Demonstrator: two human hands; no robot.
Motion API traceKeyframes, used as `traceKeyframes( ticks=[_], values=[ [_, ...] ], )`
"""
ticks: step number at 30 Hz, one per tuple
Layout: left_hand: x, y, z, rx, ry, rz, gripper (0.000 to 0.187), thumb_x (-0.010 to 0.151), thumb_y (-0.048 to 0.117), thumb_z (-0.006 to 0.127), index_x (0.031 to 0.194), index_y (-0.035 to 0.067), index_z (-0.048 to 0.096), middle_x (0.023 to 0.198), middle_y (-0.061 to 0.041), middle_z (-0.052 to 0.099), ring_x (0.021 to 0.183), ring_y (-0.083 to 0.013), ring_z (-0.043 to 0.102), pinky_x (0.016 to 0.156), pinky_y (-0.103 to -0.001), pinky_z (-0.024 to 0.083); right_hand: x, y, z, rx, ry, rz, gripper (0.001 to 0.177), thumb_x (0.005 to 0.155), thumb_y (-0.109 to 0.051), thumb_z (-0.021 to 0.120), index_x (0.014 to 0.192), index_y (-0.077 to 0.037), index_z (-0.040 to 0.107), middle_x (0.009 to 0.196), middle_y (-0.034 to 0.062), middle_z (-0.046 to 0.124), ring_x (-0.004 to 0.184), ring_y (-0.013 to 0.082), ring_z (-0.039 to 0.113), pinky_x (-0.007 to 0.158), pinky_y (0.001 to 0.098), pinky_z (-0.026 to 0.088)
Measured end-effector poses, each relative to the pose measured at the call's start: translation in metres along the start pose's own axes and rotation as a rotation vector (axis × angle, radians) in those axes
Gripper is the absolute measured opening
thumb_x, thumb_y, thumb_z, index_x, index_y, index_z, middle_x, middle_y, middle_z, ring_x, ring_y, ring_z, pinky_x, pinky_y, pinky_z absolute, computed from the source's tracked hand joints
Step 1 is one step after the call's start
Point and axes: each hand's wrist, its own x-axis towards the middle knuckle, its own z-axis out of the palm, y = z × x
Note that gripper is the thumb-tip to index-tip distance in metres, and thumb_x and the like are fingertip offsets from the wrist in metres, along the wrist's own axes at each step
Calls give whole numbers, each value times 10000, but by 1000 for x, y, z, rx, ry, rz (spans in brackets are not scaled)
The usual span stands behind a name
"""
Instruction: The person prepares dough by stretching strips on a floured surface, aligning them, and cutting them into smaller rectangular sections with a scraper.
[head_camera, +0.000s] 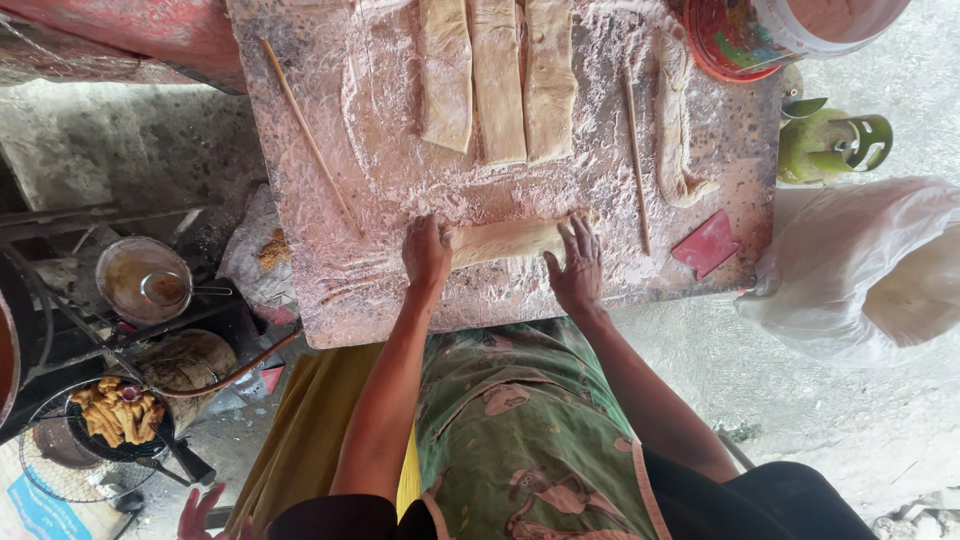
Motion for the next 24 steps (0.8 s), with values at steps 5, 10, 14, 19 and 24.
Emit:
traceKeyframes(
  ticks=[5,10,14,19,24],
  values=[
    [1,-9,3,-198,288,-22,244,946,110,688,1184,65,661,1138,-97,719,1020,-248,696,900,-404,557,12,-18,1,-98,-74,0,461,945,-258,717,1378,-156,599,1618,112,416,1562,327,303,1307,520,148],
    [-26,-45,-15,-388,534,-63,244,974,128,673,1211,70,689,1219,-107,738,1115,-257,714,971,-428,577,59,-42,-12,-201,-149,-74,549,927,-266,694,1435,-105,564,1648,166,297,1550,390,213,1250,574,94],
    [-7,-35,-19,-1139,387,-348,331,994,195,603,1293,61,647,1267,-138,711,1113,-267,725,956,-458,582,100,-95,-4,162,-361,-100,564,1016,-342,524,1519,-106,427,1690,109,229,1549,347,228,1184,505,254],
    [78,-19,-33,-2035,129,-646,522,1063,343,531,1394,-58,504,1237,-210,634,1132,-332,637,1006,-490,546,141,-190,38,214,-719,-463,502,1083,-413,392,1522,-183,473,1684,37,329,1513,297,356,1248,492,258],
    [77,-36,-56,-1961,207,-577,448,1065,303,530,1336,-51,572,1199,-232,663,1098,-325,639,925,-435,560,178,-203,70,277,-592,-621,570,1097,-417,446,1567,-97,397,1646,131,344,1535,326,278,1257,492,178]
  ],
)
